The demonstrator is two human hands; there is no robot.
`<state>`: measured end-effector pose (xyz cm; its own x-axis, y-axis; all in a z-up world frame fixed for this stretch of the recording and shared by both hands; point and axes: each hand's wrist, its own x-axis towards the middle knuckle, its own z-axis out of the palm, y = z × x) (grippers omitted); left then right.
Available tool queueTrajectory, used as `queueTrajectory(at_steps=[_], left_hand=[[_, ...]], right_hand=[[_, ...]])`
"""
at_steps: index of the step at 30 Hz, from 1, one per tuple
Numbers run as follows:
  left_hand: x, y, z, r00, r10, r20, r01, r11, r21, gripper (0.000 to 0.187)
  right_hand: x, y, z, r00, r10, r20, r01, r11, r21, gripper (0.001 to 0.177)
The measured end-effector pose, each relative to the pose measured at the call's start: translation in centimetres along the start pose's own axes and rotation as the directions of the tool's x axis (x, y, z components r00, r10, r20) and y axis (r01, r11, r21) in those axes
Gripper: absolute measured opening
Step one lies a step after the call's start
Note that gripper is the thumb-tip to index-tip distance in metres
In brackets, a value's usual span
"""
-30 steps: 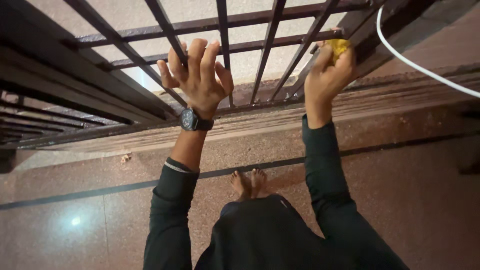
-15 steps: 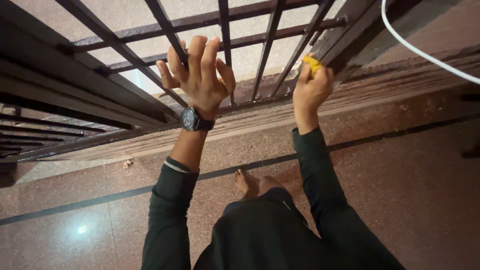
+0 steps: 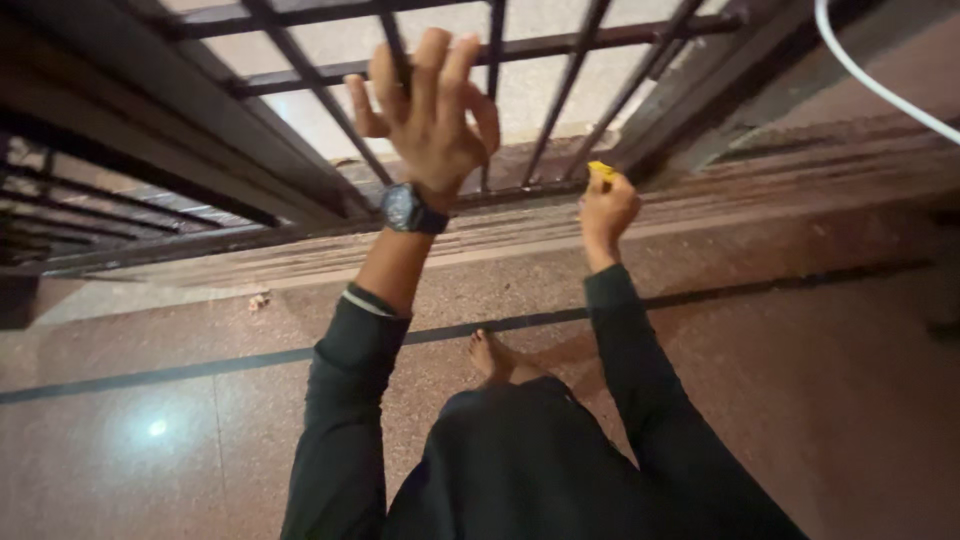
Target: The person wipes the horizontal and vertical bars of a metal railing using a yellow cloth. They hold the railing with one hand while scrubbing with the other, moving along the length of the railing.
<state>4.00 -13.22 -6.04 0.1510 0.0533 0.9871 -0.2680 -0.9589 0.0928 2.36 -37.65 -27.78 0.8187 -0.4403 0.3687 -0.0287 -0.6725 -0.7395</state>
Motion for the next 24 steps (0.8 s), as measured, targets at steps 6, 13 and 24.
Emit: queueTrajectory(at_steps=[6, 13, 24], left_hand=[[0.5, 0.3, -1.3, 0.999, 0.025, 0.037, -0.026, 0.999, 0.038, 0.041], [0.7, 0.4, -1.6, 0.998, 0.020, 0.055, -0.021, 0.999, 0.034, 0.039], [0.7, 0.5, -1.6, 0.998, 0.016, 0.059, -0.018, 0.999, 0.040, 0.037]], right_hand=[[-1.2, -2.8, -3.8, 0.996, -0.066, -0.058, 0.066, 0.998, -0.005, 0.011], [1.5, -13.0, -7.8, 0.957, 0.057, 0.283, -0.267, 0.550, 0.791, 0.027], [10.3, -18.3, -13.6, 0.895, 0.069, 0.440, -0.441, 0.001, 0.897, 0.010]])
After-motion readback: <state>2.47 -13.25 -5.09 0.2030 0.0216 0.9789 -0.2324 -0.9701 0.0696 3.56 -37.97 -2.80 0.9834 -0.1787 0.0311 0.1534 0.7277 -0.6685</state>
